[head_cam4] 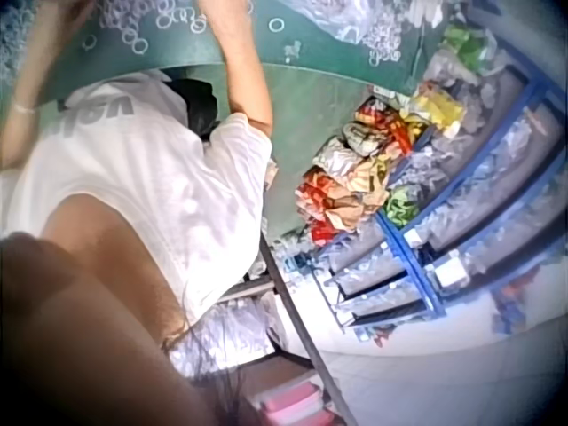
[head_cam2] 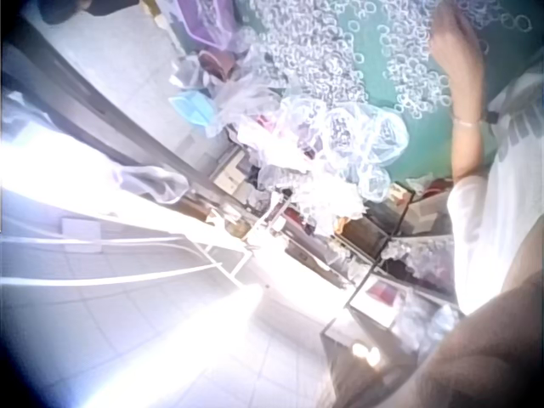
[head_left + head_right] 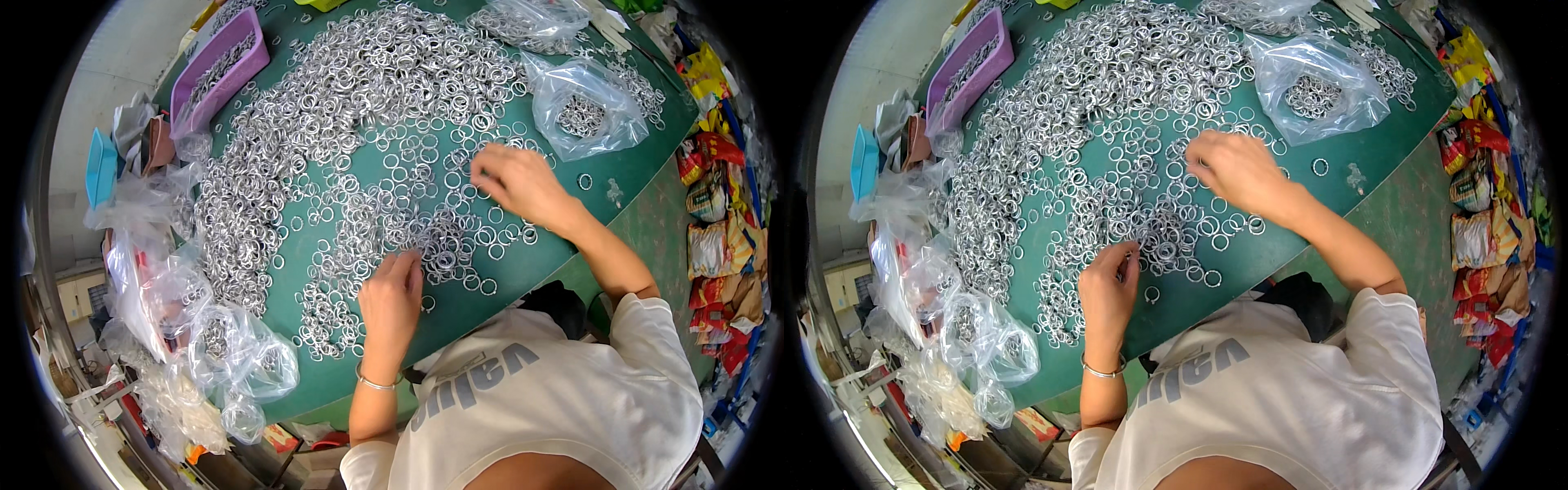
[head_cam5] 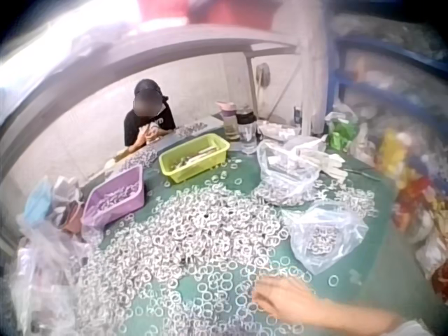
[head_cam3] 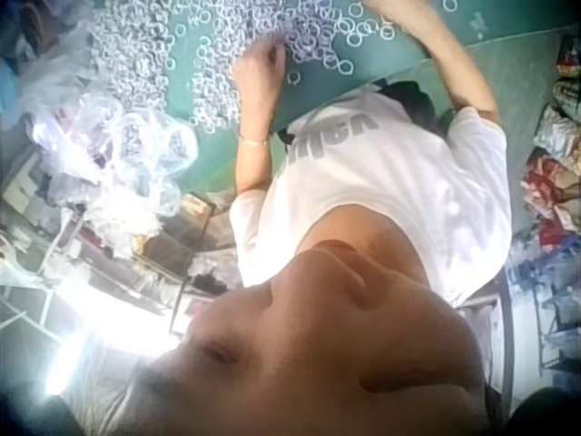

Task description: The person sorts and counts metal rings by hand on a green worktable, picking them from a large pile and grouping them into sets.

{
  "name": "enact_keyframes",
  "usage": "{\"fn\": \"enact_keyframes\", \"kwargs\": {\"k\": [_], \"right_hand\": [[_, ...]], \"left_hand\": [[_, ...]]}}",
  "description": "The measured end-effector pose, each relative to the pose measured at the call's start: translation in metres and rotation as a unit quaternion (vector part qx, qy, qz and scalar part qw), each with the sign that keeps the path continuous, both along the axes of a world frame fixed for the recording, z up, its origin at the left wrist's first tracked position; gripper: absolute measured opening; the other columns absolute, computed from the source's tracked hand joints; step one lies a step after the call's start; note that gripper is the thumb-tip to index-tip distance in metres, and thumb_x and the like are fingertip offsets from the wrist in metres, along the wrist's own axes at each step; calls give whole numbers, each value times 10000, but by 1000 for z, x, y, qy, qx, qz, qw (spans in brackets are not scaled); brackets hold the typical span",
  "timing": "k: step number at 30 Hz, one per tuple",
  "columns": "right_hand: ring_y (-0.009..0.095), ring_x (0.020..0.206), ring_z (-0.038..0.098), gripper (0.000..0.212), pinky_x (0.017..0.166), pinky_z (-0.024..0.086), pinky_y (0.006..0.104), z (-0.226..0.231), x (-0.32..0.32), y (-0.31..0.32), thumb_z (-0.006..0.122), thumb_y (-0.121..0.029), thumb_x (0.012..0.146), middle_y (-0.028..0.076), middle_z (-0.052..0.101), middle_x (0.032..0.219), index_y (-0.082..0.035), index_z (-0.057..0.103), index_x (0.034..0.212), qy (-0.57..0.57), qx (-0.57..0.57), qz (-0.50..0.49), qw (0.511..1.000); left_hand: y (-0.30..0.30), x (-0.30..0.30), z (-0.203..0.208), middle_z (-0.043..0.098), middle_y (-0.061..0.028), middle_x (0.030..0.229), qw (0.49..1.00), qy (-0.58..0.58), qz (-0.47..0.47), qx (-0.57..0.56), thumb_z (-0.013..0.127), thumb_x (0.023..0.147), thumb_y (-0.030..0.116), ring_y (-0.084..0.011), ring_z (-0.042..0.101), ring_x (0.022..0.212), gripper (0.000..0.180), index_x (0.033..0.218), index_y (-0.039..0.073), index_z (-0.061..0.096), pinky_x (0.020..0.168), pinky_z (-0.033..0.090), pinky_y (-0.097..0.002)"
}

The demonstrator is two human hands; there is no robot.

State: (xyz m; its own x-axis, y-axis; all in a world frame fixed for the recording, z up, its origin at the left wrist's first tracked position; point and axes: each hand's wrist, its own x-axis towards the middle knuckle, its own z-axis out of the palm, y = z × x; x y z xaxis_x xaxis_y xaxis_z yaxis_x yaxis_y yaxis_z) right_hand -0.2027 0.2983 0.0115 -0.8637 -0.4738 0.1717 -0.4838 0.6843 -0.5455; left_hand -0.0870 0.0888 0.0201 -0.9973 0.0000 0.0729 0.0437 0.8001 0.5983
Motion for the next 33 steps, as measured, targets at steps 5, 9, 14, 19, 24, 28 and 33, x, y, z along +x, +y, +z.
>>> {"fn": "enact_keyframes", "kwargs": {"k": [5,9,14,19,24,28,33], "right_hand": [[297,709,576,134,548,453,407,-18,11,-4,614,-141,781,102,522,770,-39,541,827,13,75,51,996],[293,681,564,123,552,441,394,-4,4,7,606,-133,791,107,542,755,-22,555,798,-24,-22,23,999],[136,526,438,209,530,378,310,4,-2,23,548,-125,872,25,458,648,-8,510,703,-152,-193,-38,969],[66,490,368,117,365,255,174,-1,-13,35,501,-135,878,6,439,633,-30,521,829,-577,-620,4,532],[44,438,291,156,383,233,179,12,-14,40,498,-146,889,-47,357,548,-10,563,929,-504,-592,-149,611],[106,435,417,173,420,331,275,-15,-22,46,634,-199,812,-29,471,538,-76,655,932,-129,-236,-82,960],[298,626,581,121,545,441,391,-19,-16,13,658,-115,713,104,604,684,-73,646,826,78,72,-55,993]], "left_hand": [[-4,3,6,573,-98,654,1000,-24,-18,-8,645,745,29,-189,515,483,101,846,38,638,470,397,-309],[-7,6,7,558,-101,616,999,-49,16,6,644,753,27,-186,493,464,130,882,38,635,464,390,-300],[-1,5,13,591,-100,658,994,-57,17,88,609,803,47,-197,543,494,129,932,38,615,468,409,-306],[5,4,7,574,-104,612,983,-67,27,171,602,813,30,-169,522,485,116,926,12,613,462,397,-279],[5,0,-5,572,-106,613,989,-3,42,144,605,809,30,-177,519,476,105,910,9,624,466,410,-287],[6,-25,-1,560,-97,586,997,-9,38,74,610,798,35,-212,518,466,158,955,18,616,462,408,-316],[15,-70,-16,615,-125,689,998,10,19,-64,606,815,146,-301,594,555,190,977,48,609,490,461,-374]]}}
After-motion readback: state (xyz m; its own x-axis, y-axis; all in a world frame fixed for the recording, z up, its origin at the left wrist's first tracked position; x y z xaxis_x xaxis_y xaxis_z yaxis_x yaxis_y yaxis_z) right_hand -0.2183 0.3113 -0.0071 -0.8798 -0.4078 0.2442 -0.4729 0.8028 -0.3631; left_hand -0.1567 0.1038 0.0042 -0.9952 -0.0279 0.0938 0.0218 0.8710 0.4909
